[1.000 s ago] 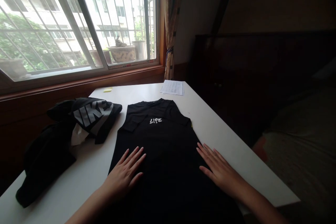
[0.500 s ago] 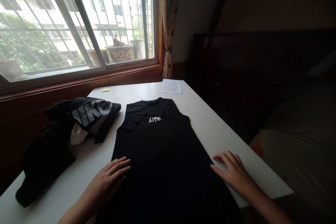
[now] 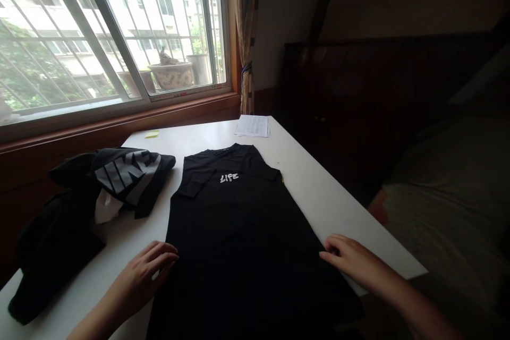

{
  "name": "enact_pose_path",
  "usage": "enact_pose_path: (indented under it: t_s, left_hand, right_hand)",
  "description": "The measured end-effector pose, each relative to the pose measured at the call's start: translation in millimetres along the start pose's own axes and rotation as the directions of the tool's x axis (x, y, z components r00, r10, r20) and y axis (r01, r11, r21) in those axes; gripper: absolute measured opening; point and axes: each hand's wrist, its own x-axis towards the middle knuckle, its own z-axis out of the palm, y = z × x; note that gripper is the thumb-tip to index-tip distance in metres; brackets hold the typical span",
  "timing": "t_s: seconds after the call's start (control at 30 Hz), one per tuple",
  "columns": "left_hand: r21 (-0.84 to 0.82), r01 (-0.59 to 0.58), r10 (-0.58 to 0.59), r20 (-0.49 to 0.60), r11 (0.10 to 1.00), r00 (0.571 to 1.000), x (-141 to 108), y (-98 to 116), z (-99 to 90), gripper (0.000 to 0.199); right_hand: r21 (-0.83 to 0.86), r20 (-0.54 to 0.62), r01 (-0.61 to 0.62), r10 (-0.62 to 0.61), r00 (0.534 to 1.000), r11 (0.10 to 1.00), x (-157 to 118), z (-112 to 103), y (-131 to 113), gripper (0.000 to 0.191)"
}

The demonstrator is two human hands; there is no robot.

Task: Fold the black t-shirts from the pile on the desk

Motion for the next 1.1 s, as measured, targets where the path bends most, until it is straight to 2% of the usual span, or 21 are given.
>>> enact_pose_path:
  t_s: [0.1,0.17,0.27,0.37,0.43,0.5,0.57,0.7,0.83,0.97,1.1]
  left_hand:
    - [-0.060,-0.040,0.044,0.072,0.997,0.996,3.7,13.4,4.7,0.023]
    - [-0.113,-0.068,0.082,0.126,0.991,0.989,8.9,31.0,6.7,0.028]
    - [-0.194,-0.111,0.149,0.193,0.975,0.970,19.2,64.3,5.9,0.033]
    - [-0.253,-0.143,0.204,0.234,0.957,0.951,29.1,88.1,3.7,0.034]
    - [-0.246,-0.164,0.220,0.222,0.955,0.950,35.2,89.5,4.5,0.035]
    - [-0.182,-0.186,0.216,0.159,0.965,0.963,42.0,78.2,7.5,0.036]
    - [-0.085,-0.193,0.199,0.069,0.978,0.978,50.9,57.1,11.7,0.037]
    - [0.093,-0.120,0.125,-0.049,0.988,0.991,74.1,4.4,20.6,0.044]
    - [0.201,-0.043,0.050,-0.030,0.979,0.998,95.5,-38.3,33.1,0.052]
    - [0.230,-0.012,0.002,0.044,0.973,0.999,108.2,-57.1,45.8,0.052]
    - [0.241,-0.010,0.001,0.036,0.970,0.999,109.3,-57.0,52.1,0.053]
  right_hand:
    - [-0.057,-0.108,-0.026,0.020,0.994,0.998,8.0,-8.2,29.5,0.027]
    - [-0.137,-0.204,-0.068,0.039,0.978,0.988,14.0,-14.2,50.7,0.027]
    - [-0.307,-0.397,-0.175,0.042,0.917,0.935,20.5,-21.5,70.2,0.028]
    - [-0.388,-0.553,-0.249,-0.008,0.833,0.888,24.4,-20.7,63.9,0.037]
    - [-0.368,-0.563,-0.176,-0.067,0.824,0.913,27.6,-12.3,48.5,0.042]
    - [-0.332,-0.509,-0.047,-0.137,0.850,0.942,31.9,2.0,31.5,0.047]
    - [-0.317,-0.438,0.039,-0.183,0.880,0.947,36.5,18.4,19.5,0.053]
    - [-0.325,-0.412,-0.004,-0.138,0.901,0.946,43.1,38.1,19.2,0.067]
    - [-0.334,-0.390,-0.049,-0.091,0.916,0.941,46.4,34.7,36.7,0.073]
    - [-0.347,-0.360,-0.039,-0.095,0.928,0.937,49.9,26.9,52.5,0.073]
    - [-0.356,-0.338,-0.030,-0.099,0.936,0.934,55.5,18.4,63.5,0.071]
